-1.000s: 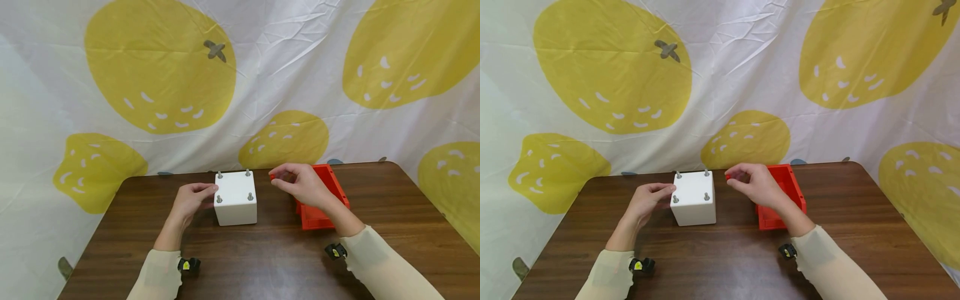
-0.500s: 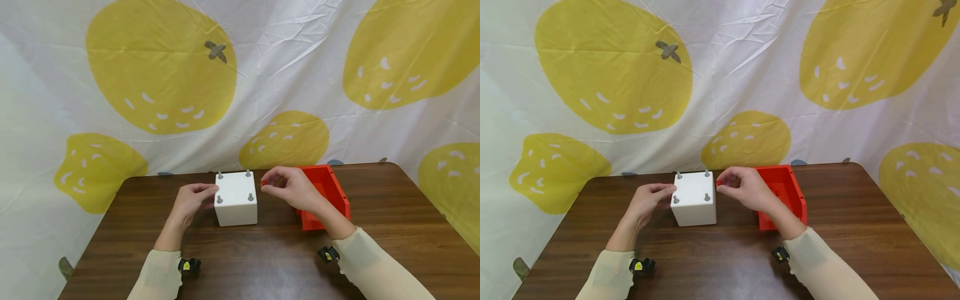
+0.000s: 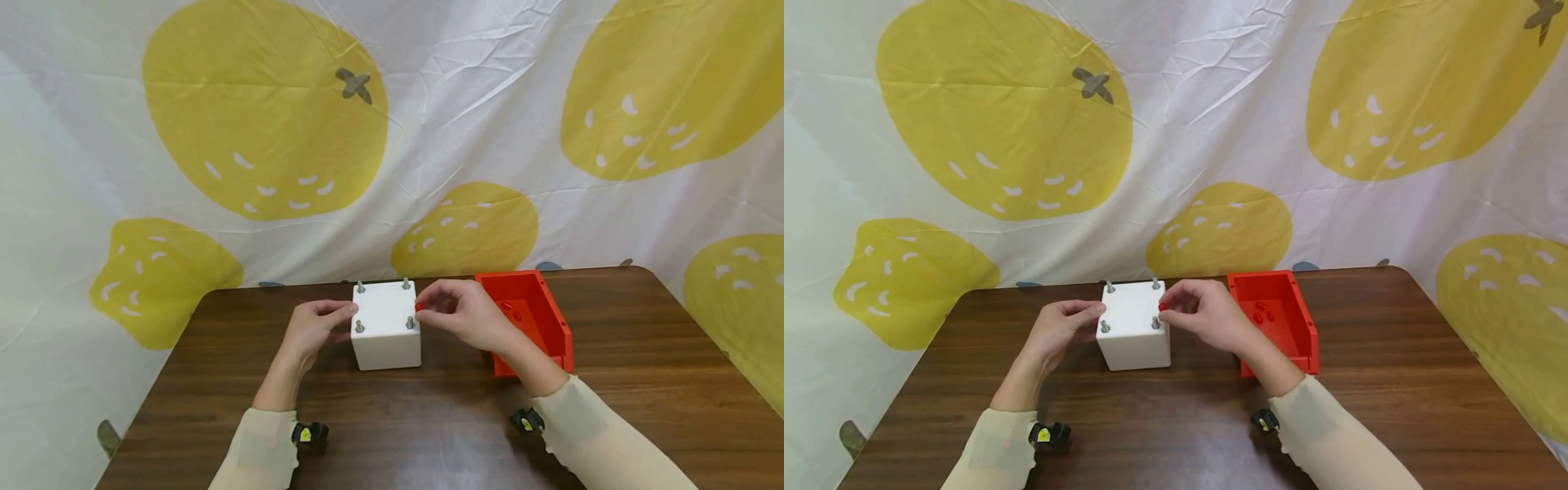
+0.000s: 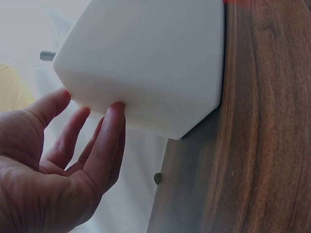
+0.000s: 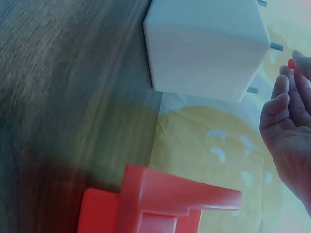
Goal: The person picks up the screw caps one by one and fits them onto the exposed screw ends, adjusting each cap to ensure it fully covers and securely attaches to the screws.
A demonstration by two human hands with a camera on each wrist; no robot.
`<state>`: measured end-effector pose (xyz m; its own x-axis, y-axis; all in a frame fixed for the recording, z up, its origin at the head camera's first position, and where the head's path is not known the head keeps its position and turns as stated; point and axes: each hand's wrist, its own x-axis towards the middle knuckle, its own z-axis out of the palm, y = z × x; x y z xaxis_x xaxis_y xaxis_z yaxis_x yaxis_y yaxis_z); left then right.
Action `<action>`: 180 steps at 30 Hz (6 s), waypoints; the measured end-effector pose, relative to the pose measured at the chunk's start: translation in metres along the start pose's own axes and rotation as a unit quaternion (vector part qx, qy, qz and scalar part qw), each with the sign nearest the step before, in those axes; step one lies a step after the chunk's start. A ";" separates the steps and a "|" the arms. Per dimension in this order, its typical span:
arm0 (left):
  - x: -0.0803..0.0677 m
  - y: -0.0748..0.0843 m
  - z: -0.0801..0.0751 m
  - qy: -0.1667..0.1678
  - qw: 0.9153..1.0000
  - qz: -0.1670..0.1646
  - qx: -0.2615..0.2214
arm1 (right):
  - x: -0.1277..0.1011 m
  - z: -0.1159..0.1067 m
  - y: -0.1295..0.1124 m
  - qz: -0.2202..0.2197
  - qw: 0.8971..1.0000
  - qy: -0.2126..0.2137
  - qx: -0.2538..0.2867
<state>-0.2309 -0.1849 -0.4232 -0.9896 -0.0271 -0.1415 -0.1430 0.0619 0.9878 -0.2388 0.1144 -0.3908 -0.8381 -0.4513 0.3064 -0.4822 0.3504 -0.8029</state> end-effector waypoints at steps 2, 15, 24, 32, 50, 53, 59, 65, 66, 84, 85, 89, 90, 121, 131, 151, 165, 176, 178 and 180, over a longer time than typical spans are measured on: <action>0.000 0.000 0.000 0.000 1.000 0.000 0.001 | 0.000 0.002 0.001 -0.001 1.000 0.000 0.002; 0.000 -0.001 -0.001 0.003 1.000 -0.003 -0.001 | 0.002 0.011 0.001 -0.014 1.000 -0.006 0.019; 0.001 -0.001 -0.001 0.003 1.000 0.000 -0.001 | 0.003 0.014 0.004 -0.019 1.000 -0.008 0.016; -0.001 -0.001 -0.001 0.004 1.000 -0.001 0.005 | 0.002 0.016 0.003 -0.011 1.000 -0.019 0.003; 0.000 0.000 -0.002 0.005 1.000 0.000 0.002 | 0.002 0.017 0.006 0.007 1.000 -0.025 -0.012; 0.000 0.001 -0.001 0.003 1.000 0.001 0.001 | 0.001 0.017 0.006 0.010 1.000 -0.027 -0.010; 0.000 0.001 -0.001 0.005 1.000 -0.003 -0.003 | 0.001 0.016 0.007 0.003 0.999 -0.035 -0.010; 0.002 0.000 -0.001 0.006 1.000 -0.003 -0.003 | 0.000 0.016 0.010 -0.008 0.999 -0.038 -0.008; 0.002 0.000 -0.001 0.005 1.000 -0.003 -0.003 | 0.000 0.016 0.010 -0.006 0.999 -0.036 -0.007; 0.000 0.000 0.000 0.007 1.000 -0.005 0.003 | -0.003 0.019 0.012 0.021 1.000 -0.022 0.008; 0.000 0.000 0.000 0.008 1.000 -0.004 0.004 | -0.004 0.018 0.011 0.021 1.000 -0.021 0.008; 0.000 -0.001 0.000 0.008 1.000 -0.002 0.005 | -0.004 0.014 0.011 0.017 1.000 -0.014 0.011; 0.000 -0.001 0.000 0.007 1.000 -0.002 0.005 | -0.005 0.013 0.010 0.017 1.000 -0.013 0.013; -0.001 0.001 0.001 0.006 1.000 -0.003 -0.006 | -0.019 -0.058 0.028 0.047 0.994 0.047 -0.086; 0.000 0.000 0.000 0.004 1.000 -0.002 -0.009 | -0.023 -0.071 0.036 0.062 0.985 0.057 -0.153; 0.001 -0.001 0.000 0.001 1.000 -0.003 -0.014 | -0.023 -0.079 0.058 0.120 0.958 0.010 -0.259; 0.001 -0.001 0.001 0.001 1.000 -0.001 -0.019 | -0.020 -0.072 0.072 0.122 0.936 -0.016 -0.331; 0.002 -0.001 0.000 0.004 1.000 0.000 -0.014 | -0.017 -0.064 0.074 0.197 0.914 -0.077 -0.345; 0.002 -0.001 0.000 0.003 1.000 -0.001 -0.014 | -0.018 -0.063 0.074 0.213 0.909 -0.083 -0.349; 0.002 -0.001 0.000 0.004 1.000 0.000 -0.013 | -0.019 -0.063 0.073 0.228 0.904 -0.089 -0.351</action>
<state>-0.2323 -0.1852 -0.4246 -0.9894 -0.0345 -0.1410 -0.1422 0.0365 0.9892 -0.2742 0.2002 -0.4231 -0.9661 -0.2325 -0.1120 -0.1933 0.9394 -0.2832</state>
